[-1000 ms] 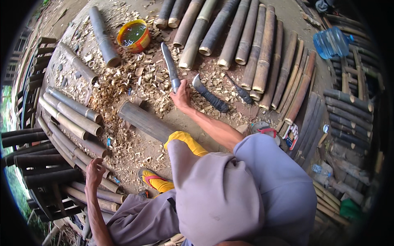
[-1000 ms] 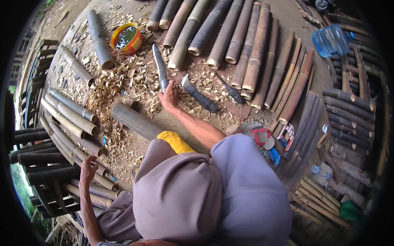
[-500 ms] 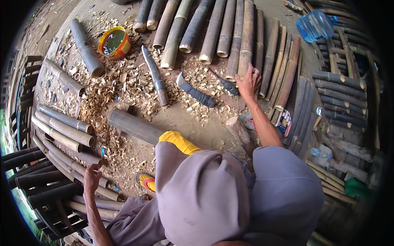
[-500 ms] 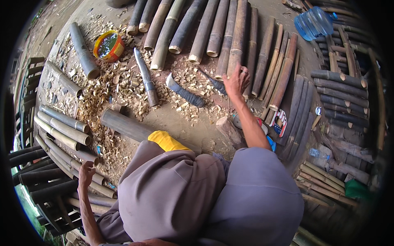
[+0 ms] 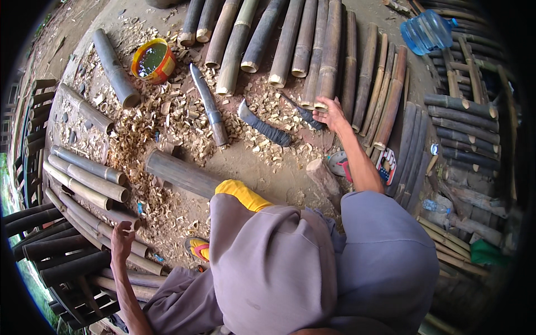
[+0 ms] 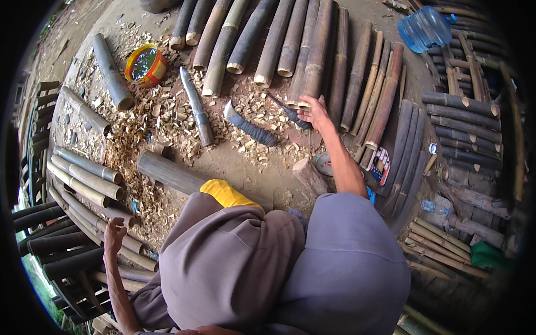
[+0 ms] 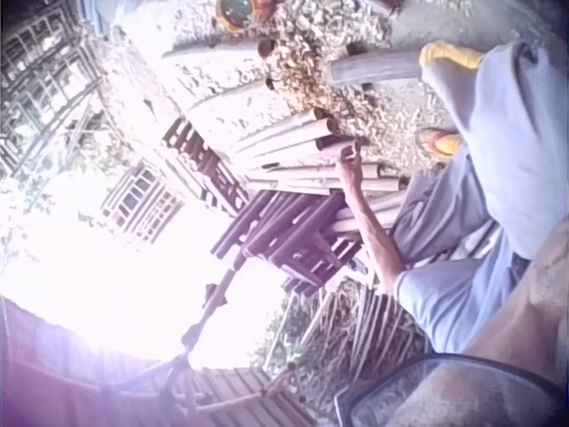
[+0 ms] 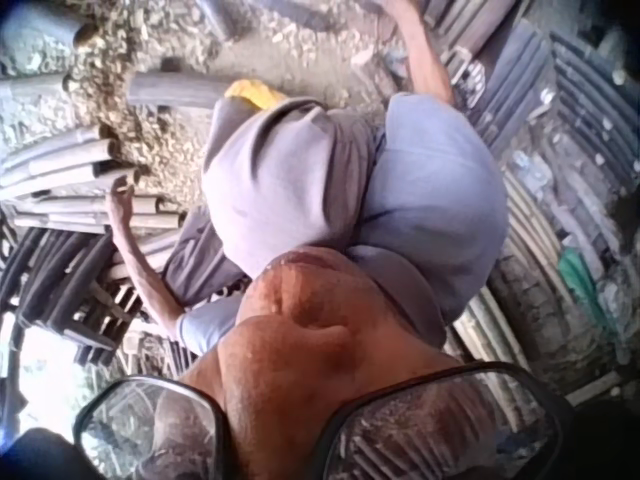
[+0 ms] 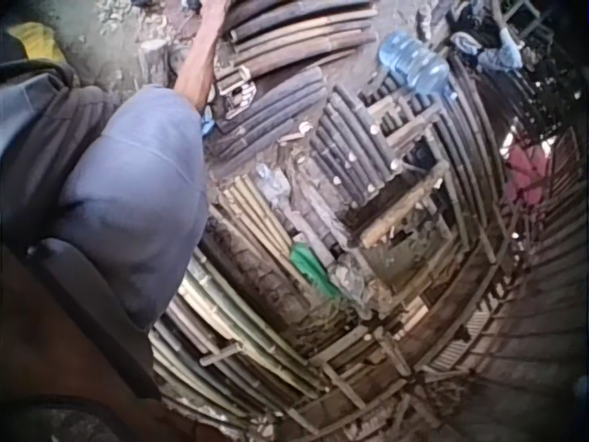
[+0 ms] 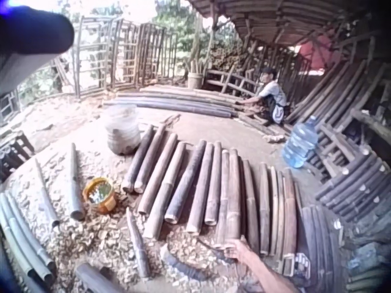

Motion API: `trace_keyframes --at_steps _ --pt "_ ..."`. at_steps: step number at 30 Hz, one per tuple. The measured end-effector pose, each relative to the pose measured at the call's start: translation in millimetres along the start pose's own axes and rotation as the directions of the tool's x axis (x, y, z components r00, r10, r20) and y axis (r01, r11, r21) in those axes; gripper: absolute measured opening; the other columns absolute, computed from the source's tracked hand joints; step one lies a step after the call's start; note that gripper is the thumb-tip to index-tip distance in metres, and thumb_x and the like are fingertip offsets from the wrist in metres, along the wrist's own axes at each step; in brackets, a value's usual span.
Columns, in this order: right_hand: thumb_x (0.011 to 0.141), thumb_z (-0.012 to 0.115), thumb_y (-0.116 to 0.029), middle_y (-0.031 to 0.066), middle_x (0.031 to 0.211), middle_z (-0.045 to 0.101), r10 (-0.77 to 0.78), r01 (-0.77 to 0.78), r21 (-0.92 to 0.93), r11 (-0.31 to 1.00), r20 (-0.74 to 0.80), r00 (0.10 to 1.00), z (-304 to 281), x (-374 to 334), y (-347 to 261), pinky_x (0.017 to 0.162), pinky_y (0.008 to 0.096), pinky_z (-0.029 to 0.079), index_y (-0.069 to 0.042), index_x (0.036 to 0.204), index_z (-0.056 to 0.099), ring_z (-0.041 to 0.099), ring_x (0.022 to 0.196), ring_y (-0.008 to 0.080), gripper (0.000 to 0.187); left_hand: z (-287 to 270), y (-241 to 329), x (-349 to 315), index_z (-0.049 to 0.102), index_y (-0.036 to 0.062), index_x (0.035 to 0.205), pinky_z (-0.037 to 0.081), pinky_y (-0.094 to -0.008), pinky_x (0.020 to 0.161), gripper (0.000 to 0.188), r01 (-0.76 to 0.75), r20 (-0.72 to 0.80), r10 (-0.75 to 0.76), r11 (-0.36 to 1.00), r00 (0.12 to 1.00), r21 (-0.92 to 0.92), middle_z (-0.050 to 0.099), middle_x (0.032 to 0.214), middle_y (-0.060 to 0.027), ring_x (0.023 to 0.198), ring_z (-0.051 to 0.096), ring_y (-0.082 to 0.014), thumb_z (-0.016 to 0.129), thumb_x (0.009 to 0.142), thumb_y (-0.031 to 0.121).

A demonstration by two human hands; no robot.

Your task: The person sits on the ground and uses a knife to carve and shape bamboo poles. They use a wooden mallet to drive the knife into the bamboo and a smaller tool to hollow out the interior. The person handles multiple bamboo pieces, stacking them and working on them one by one.

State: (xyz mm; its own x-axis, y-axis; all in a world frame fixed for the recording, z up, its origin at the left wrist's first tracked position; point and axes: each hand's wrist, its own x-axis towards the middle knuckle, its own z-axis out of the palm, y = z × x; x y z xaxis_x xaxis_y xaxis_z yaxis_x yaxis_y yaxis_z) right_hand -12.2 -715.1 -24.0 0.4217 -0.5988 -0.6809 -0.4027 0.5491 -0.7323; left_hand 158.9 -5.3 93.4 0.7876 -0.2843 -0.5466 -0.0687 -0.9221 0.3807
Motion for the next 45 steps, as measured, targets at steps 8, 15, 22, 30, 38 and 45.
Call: trace_keyframes --at_steps 8,15,22,30,38,45 --pt "0.072 0.073 -0.042 0.0329 0.129 0.045 -0.655 0.259 -0.788 0.558 -0.226 0.721 8 38 24 0.085 0.0474 0.052 0.001 0.145 0.018 0.06 0.102 0.036 0.102 1 2 7 0.061 0.0001 0.108 0.051 -0.0352 0.071 0.037 0.025 0.02 -0.025 0.999 0.999 0.031 0.064 0.097 -0.0145 0.079 0.064 -0.0241 0.065 0.072 0.008" --pt "0.075 0.072 -0.049 0.029 0.127 0.052 -0.612 0.239 -0.809 0.537 -0.178 0.77 -61 24 -21 0.1 0.043 0.042 -0.003 0.144 0.029 0.053 0.118 0.0407 0.093 -12 0 -11 0.062 0.0009 0.111 0.051 -0.0342 0.072 0.035 0.042 -0.027 -0.044 0.996 0.999 -0.082 0.065 0.097 -0.0136 0.083 0.064 -0.0225 0.062 0.076 0.007" --pt "0.073 0.076 -0.039 0.0236 0.123 0.057 -0.476 0.107 -0.87 0.481 -0.157 0.865 -98 17 6 0.099 0.0398 0.043 -0.003 0.136 0.044 0.056 0.114 0.0335 0.079 -14 11 -19 0.062 -0.0007 0.109 0.05 -0.0332 0.072 0.034 0.129 0.025 -0.127 0.989 0.992 -0.069 0.066 0.096 -0.0125 0.082 0.064 -0.0223 0.063 0.077 0.012" --pt "0.063 0.079 -0.028 0.0308 0.144 0.032 -0.383 -0.106 -0.879 0.464 -0.307 0.871 -95 31 43 0.109 0.0453 0.031 -0.019 0.151 0.002 0.037 0.129 0.0476 0.117 -12 12 -9 0.061 -0.0001 0.112 0.05 -0.0329 0.072 0.037 0.111 0.054 -0.107 0.992 0.993 -0.064 0.065 0.097 -0.0126 0.082 0.064 -0.0219 0.062 0.077 0.012" --pt "0.08 0.064 -0.032 0.0145 0.089 0.064 0.049 -0.076 0.252 0.965 0.114 0.992 -101 -26 -46 0.065 0.0469 0.057 -0.003 0.102 0.054 0.065 0.078 0.0294 0.038 -8 2 -15 0.062 0.0001 0.111 0.05 -0.0344 0.072 0.038 0.12 0.03 -0.118 0.99 0.993 -0.076 0.065 0.094 -0.0112 0.079 0.062 -0.0215 0.062 0.076 0.015" --pt "0.078 0.068 -0.014 0.0172 0.089 0.06 -0.262 0.235 0.144 0.961 0.212 0.942 -39 -96 -36 0.06 0.0464 0.059 0.003 0.114 0.047 0.066 0.072 0.0313 0.045 -5 6 -16 0.064 -0.0018 0.103 0.052 -0.0339 0.072 0.033 -0.052 -0.059 0.048 0.996 0.997 -0.066 0.066 0.095 -0.0142 0.081 0.064 -0.0233 0.063 0.072 0.007"
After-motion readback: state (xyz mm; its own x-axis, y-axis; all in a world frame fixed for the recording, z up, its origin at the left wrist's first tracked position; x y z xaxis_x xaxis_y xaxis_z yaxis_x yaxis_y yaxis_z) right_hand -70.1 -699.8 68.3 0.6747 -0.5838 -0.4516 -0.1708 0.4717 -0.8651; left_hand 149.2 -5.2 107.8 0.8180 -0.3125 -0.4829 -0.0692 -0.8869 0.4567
